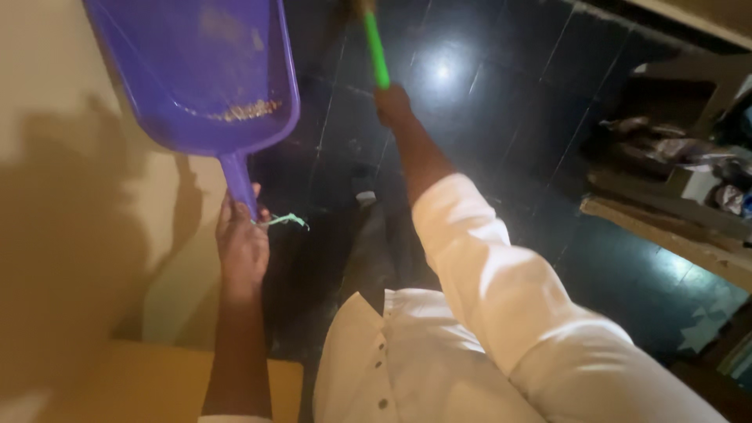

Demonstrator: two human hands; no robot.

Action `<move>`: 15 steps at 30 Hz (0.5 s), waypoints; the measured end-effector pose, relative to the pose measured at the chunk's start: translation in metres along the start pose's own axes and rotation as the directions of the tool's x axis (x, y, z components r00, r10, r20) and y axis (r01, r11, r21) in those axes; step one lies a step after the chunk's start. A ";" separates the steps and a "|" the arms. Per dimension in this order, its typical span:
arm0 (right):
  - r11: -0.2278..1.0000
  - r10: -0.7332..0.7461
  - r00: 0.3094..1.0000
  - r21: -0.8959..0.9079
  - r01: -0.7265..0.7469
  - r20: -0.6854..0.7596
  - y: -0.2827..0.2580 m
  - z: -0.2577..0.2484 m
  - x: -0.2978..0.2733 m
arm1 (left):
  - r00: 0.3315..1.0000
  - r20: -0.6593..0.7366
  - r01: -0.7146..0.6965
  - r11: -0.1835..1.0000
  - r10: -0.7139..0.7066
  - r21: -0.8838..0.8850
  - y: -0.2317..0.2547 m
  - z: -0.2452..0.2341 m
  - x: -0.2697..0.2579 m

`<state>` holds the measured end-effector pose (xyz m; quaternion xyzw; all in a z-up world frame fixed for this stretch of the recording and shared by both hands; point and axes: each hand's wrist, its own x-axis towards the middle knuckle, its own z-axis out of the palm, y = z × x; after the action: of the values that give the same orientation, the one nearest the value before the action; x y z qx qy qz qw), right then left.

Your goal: The person sweeps debris from a dark tiled floor into a purple dustpan using a broom with a green handle.

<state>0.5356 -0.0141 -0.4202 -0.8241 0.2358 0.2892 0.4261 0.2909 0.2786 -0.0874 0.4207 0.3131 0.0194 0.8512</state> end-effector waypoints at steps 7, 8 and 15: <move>0.888 -0.383 0.907 -0.341 0.309 -0.176 0.090 -0.156 -0.102 | 1.000 0.024 0.008 1.000 -0.009 0.025 -0.005 0.015 0.004; 0.861 -0.457 0.866 -0.346 0.373 -0.202 0.086 -0.178 -0.112 | 1.000 0.029 0.007 1.000 -0.007 0.024 -0.007 0.016 0.006; 0.692 -0.285 0.950 -0.713 0.110 -0.130 0.016 -0.245 -0.050 | 0.997 0.047 0.056 0.997 -0.058 0.043 -0.024 0.008 0.003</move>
<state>0.5566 -0.2208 -0.2801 -0.9717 0.0664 0.2111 0.0821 0.2918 0.2586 -0.1023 0.4297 0.3046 -0.0216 0.8498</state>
